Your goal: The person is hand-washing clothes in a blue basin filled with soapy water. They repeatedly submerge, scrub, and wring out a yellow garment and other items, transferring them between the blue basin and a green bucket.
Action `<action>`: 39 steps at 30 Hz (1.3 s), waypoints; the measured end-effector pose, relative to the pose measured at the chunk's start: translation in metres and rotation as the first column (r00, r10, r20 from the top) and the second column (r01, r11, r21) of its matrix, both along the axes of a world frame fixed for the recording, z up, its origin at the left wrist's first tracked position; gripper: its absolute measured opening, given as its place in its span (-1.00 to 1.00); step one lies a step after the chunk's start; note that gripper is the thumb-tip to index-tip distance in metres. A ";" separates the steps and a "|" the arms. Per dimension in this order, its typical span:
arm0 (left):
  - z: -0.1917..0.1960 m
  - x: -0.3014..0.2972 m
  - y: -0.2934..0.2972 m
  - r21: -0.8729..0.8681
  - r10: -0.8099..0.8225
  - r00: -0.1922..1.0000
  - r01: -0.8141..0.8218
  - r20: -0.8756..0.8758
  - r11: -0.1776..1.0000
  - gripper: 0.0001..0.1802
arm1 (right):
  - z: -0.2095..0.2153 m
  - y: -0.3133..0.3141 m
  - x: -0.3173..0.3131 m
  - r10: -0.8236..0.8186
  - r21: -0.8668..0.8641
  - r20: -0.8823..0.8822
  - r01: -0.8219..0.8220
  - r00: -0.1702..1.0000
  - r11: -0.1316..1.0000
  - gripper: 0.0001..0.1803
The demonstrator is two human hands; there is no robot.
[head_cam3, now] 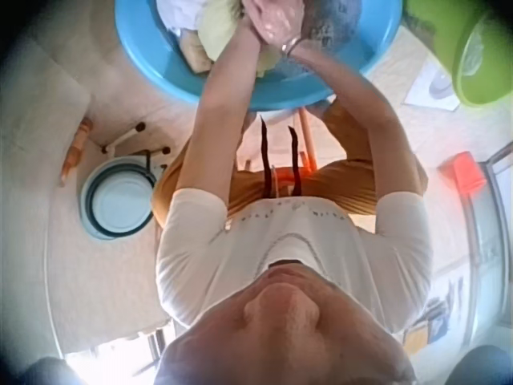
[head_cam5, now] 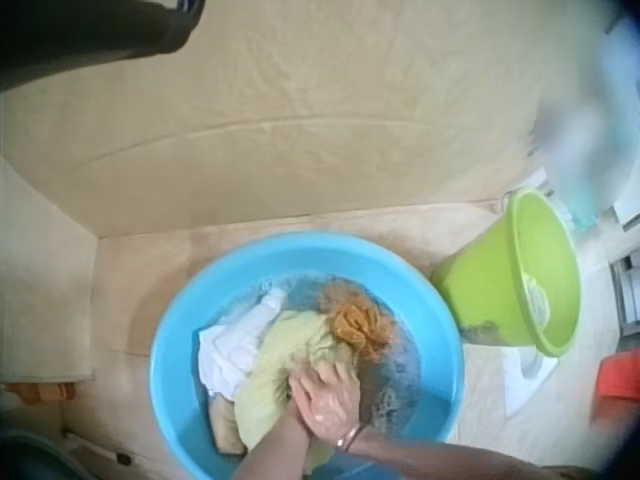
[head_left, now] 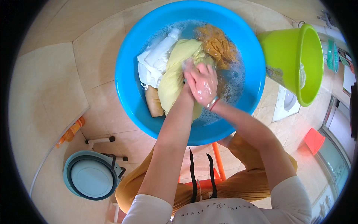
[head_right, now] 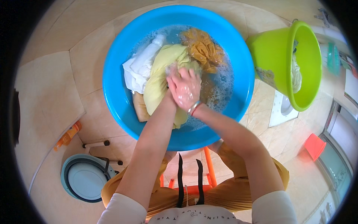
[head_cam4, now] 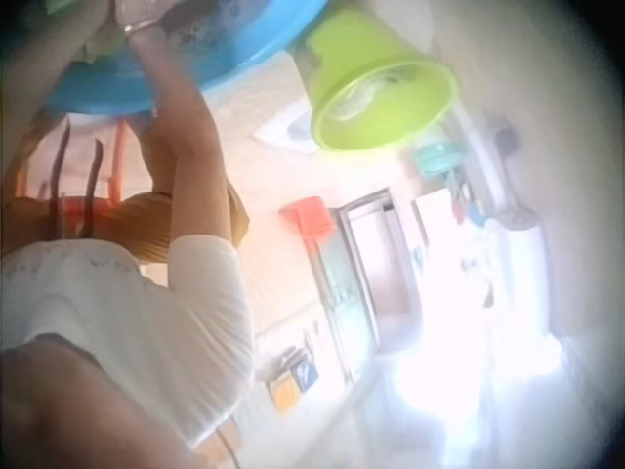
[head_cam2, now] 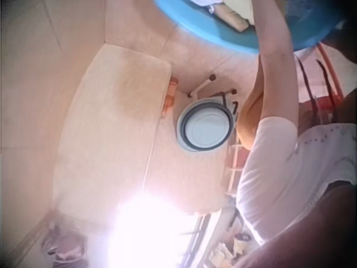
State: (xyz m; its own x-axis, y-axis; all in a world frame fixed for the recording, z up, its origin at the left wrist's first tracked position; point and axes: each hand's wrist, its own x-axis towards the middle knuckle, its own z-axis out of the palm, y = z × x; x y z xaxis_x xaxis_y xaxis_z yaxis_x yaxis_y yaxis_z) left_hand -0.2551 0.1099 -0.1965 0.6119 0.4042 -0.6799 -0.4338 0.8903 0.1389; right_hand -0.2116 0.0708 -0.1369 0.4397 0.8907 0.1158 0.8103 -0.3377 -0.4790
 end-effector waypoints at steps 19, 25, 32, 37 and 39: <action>-0.028 0.029 0.017 0.053 -0.005 0.875 0.035 -0.484 0.998 -0.37 | -0.099 0.052 0.085 -0.226 -0.354 0.016 0.217 0.974 0.910 -0.79; -0.044 0.010 0.017 0.208 -0.082 0.904 0.183 -0.419 0.961 -0.42 | -0.028 0.027 0.020 -0.170 -0.067 -0.009 0.169 0.985 0.983 -0.82; -0.026 0.002 0.011 0.008 -0.104 0.994 0.104 0.028 0.995 -0.51 | 0.005 -0.010 -0.028 -0.175 -0.062 -0.150 0.167 0.973 0.984 -0.83; -0.055 -0.006 0.007 0.251 -0.076 0.929 0.176 -0.363 0.952 -0.47 | -0.054 0.025 0.016 -0.222 -0.009 -0.201 0.225 0.954 0.974 -0.73; -0.040 0.011 0.009 0.145 -0.050 0.886 0.131 -0.460 0.981 -0.45 | -0.076 0.039 0.059 -0.436 -0.488 -0.172 0.308 0.883 0.817 -0.69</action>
